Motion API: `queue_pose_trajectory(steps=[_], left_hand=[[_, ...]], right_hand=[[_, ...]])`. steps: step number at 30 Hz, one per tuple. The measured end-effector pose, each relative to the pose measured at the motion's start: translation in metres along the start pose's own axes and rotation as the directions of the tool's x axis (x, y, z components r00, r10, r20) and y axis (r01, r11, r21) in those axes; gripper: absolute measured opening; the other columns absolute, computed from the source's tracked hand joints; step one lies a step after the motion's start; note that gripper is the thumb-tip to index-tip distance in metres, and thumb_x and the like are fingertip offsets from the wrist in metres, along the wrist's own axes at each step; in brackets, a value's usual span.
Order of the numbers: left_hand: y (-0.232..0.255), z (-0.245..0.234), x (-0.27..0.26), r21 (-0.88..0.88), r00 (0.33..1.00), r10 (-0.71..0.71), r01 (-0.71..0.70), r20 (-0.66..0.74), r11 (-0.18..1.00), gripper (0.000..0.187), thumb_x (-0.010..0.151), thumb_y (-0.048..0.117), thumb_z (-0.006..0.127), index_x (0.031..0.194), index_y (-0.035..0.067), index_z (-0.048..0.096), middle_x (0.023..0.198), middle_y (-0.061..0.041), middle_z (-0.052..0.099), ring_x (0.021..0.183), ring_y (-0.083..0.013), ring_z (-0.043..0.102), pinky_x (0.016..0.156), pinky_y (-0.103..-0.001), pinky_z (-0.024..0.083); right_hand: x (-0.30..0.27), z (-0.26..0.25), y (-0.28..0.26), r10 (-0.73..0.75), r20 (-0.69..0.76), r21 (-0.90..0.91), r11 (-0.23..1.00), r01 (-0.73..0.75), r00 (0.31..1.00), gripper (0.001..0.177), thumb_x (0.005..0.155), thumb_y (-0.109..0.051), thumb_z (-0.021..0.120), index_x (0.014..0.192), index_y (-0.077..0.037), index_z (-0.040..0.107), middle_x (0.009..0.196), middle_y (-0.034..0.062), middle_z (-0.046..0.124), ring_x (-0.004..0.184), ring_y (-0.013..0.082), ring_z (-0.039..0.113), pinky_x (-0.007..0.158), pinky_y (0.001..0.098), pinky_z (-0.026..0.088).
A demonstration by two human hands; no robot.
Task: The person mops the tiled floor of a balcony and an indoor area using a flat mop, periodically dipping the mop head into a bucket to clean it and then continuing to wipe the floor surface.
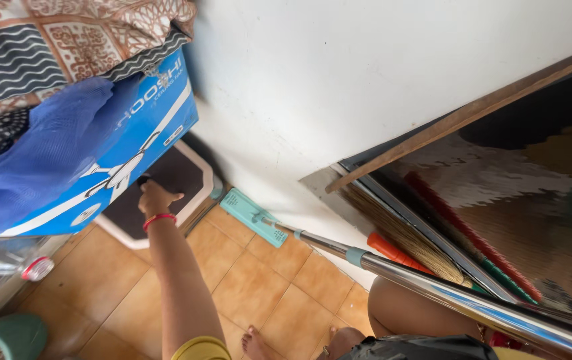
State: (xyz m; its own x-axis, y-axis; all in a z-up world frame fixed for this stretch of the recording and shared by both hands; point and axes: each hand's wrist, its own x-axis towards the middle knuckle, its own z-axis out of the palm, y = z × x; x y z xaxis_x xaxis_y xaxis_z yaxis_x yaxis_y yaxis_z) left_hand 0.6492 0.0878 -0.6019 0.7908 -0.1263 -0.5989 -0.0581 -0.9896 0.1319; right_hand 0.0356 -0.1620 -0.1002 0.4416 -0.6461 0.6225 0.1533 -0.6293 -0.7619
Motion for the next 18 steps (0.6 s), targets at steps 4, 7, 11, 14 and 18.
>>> queue_pose_trajectory(steps=[4,7,11,14,18], left_hand=[[-0.009,0.007,-0.008,0.098,0.997,0.011,-0.018,0.076,0.995,0.140,0.050,0.069,0.094,0.153,-0.004,0.036,0.150,-0.017,0.055,0.118,-0.0338,0.070,0.083,-0.045,0.063],[-0.013,0.025,-0.052,0.151,0.991,-0.064,0.046,0.120,0.987,0.138,0.055,0.079,0.086,0.148,-0.012,0.041,0.138,-0.019,0.065,0.116,-0.0329,0.071,0.086,-0.043,0.060],[-0.061,0.054,-0.131,-0.004,0.994,-0.077,0.078,0.074,0.997,0.136,0.056,0.073,0.088,0.149,-0.010,0.034,0.144,-0.020,0.057,0.117,-0.0358,0.069,0.092,-0.044,0.059],[-0.108,0.073,-0.188,-0.032,0.991,-0.121,0.123,0.064,0.992,0.137,0.056,0.070,0.090,0.149,-0.012,0.032,0.145,-0.024,0.054,0.117,-0.0394,0.067,0.091,-0.046,0.059],[-0.159,0.105,-0.265,-0.010,0.968,-0.202,0.205,0.150,0.979,0.132,0.059,0.075,0.085,0.148,-0.011,0.039,0.139,-0.027,0.062,0.120,-0.0394,0.067,0.096,-0.044,0.058]], right_hand=[[-0.009,-0.003,-0.010,0.003,-0.006,-0.042,0.999,-0.003,1.000,0.027,0.091,-0.023,0.070,0.113,-0.014,0.057,0.075,0.0009,0.054,0.050,0.0108,0.047,0.048,0.0274,0.045],[-0.013,-0.004,-0.005,-0.003,0.007,-0.039,0.999,0.003,1.000,0.031,0.088,-0.024,0.072,0.114,-0.016,0.057,0.076,-0.0003,0.055,0.051,0.0099,0.048,0.050,0.0271,0.046],[-0.024,-0.013,0.001,-0.021,0.019,-0.019,1.000,0.021,1.000,0.035,0.085,-0.026,0.074,0.114,-0.018,0.056,0.077,-0.0018,0.055,0.053,0.0087,0.049,0.051,0.0268,0.048],[-0.037,-0.025,-0.004,-0.022,0.062,-0.020,1.000,0.023,0.998,0.039,0.083,-0.027,0.076,0.115,-0.020,0.056,0.078,-0.0030,0.056,0.054,0.0078,0.051,0.053,0.0265,0.050],[-0.053,-0.033,-0.017,-0.020,0.109,-0.039,0.999,0.024,0.994,0.043,0.080,-0.029,0.078,0.116,-0.023,0.055,0.079,-0.0046,0.057,0.056,0.0067,0.052,0.055,0.0261,0.052]])
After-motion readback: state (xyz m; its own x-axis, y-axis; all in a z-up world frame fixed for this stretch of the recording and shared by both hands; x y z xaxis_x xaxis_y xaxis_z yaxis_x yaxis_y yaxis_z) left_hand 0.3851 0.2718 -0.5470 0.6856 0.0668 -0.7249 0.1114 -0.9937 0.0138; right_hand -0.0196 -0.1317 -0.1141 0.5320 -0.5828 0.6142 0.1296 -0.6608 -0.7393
